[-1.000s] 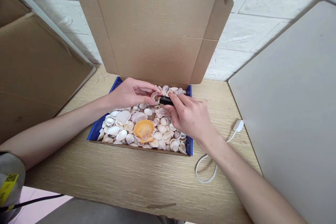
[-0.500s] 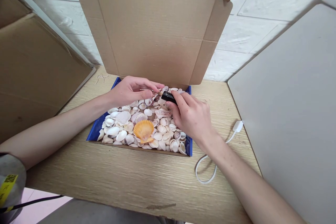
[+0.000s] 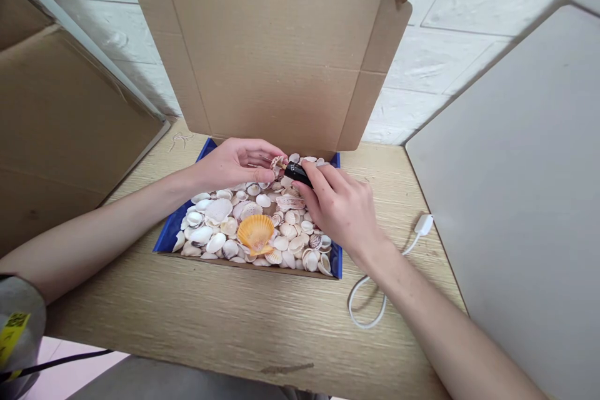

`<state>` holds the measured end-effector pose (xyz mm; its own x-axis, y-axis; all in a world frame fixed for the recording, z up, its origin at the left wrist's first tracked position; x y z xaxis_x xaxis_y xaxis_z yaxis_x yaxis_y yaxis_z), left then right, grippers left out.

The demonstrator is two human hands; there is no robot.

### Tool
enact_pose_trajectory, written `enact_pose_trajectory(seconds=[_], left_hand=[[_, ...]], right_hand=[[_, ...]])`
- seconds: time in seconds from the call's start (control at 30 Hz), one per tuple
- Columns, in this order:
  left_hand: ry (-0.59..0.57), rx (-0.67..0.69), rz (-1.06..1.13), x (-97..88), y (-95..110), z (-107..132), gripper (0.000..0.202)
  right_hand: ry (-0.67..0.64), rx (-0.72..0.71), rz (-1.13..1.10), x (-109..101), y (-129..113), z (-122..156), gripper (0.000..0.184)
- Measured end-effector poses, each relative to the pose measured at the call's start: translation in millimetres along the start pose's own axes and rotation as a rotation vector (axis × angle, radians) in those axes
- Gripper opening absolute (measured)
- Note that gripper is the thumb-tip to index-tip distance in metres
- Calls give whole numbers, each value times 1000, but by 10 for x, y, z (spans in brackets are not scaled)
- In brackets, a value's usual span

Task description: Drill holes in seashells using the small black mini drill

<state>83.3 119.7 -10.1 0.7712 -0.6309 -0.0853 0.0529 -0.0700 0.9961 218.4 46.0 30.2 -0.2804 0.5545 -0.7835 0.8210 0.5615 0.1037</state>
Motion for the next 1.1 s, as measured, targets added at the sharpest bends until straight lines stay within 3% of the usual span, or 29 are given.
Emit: enact_pose_trajectory(seconds=[0.17,0.4,0.8,1.1], left_hand=[[37,30,-6,-27,18,-4,29],[179,94,11,-168,52,-2,32],[241,105,-3,-216,67,4,29],[215,86,5,-190,47,3,32]], right_hand=[[-13,-25,-18,1,-24,0,28],[-24,77,26,29,57,24,29],[-30,109,55,31,75,26,30],[-61,134,31,62,97,31,32]])
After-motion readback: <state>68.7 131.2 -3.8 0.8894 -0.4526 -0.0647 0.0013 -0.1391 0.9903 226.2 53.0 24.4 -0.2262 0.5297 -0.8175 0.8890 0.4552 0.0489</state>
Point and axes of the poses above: each hand's wrist, its own z-axis away from the middle knuckle, its own x-axis out of the palm, y = z × x, the point moved 8 cm from there along -z, towards the middle knuckle, and after that the axes turned 3 degrees about -y, right-handed, at the moved point
